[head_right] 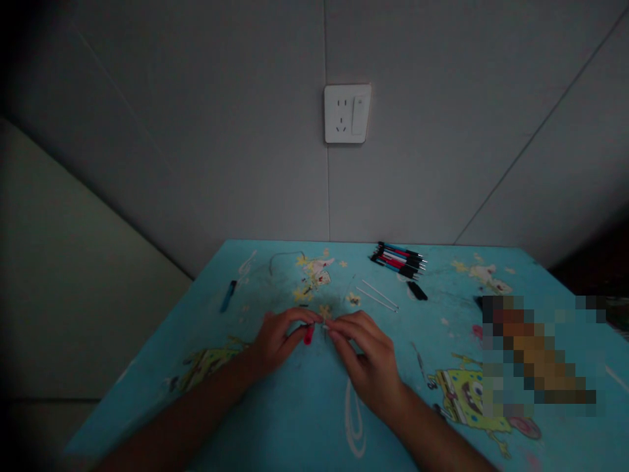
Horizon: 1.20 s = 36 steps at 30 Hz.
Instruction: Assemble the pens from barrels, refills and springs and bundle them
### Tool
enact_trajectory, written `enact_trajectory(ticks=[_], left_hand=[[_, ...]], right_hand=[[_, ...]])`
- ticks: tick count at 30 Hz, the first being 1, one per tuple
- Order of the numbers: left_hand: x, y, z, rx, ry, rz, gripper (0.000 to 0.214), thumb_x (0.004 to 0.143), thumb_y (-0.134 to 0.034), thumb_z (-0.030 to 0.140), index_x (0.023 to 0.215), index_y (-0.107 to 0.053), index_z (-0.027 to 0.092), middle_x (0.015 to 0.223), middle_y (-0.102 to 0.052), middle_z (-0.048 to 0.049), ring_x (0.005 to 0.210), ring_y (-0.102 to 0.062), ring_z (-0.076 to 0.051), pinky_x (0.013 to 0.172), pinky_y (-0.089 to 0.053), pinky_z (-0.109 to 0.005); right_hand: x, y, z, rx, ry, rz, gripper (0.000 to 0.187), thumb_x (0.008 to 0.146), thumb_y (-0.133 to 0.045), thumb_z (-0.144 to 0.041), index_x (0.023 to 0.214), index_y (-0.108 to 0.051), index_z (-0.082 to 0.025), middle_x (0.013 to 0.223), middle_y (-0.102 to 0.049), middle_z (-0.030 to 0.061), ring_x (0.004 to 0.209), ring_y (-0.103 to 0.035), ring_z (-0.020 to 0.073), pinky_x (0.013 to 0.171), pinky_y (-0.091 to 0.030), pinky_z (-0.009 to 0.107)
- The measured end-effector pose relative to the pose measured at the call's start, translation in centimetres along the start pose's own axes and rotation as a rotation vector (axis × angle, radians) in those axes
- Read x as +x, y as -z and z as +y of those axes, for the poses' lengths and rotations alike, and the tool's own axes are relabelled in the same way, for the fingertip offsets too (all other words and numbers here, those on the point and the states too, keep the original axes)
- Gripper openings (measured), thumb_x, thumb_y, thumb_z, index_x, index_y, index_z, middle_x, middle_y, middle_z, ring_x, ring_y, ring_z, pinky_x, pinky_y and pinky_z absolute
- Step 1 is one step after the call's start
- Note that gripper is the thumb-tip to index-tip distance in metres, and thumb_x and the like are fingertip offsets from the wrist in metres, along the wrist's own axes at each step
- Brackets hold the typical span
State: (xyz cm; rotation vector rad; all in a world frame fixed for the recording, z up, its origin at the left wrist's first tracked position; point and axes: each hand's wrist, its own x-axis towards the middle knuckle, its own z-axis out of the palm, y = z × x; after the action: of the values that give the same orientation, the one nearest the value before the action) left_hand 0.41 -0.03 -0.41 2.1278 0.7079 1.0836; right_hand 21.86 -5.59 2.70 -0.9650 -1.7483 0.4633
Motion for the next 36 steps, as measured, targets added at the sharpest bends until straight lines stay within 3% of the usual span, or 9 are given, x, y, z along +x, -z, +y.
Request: enact_trajectory(ticks=[20,36], left_hand=[[0.31,-0.20,-0.29,0.001,0.010,-0.020,0.016,0.098,-0.052,0.024,0.113,-0.059,0.021,0.110,-0.070,-0.0057,0.105,-0.066,-0.017,0.095,-0.049,-0.031],[0.32,-0.17,-0.18,0.017,-0.003,-0.047,0.016,0.098,-0.052,0.024,0.112,-0.058,0.021,0.109,-0.070,-0.0062,0.104,-0.066,-0.017,0.094,-0.050,-0.031]], right_hand=[[-0.18,0.38,-0.29,-0.012,0.118,0.024,0.034,0.086,-0.061,-0.001,0.112,-0.066,-0.022,0.097,-0.064,0.0061,0.087,-0.063,0.0190,0.073,-0.051,0.032],[-0.18,0.39,-0.38,-0.031,0.132,0.046,0.034,0.085,-0.061,0.000,0.111,-0.066,-0.021,0.096,-0.064,0.0064,0.085,-0.062,0.0184,0.070,-0.051,0.032]])
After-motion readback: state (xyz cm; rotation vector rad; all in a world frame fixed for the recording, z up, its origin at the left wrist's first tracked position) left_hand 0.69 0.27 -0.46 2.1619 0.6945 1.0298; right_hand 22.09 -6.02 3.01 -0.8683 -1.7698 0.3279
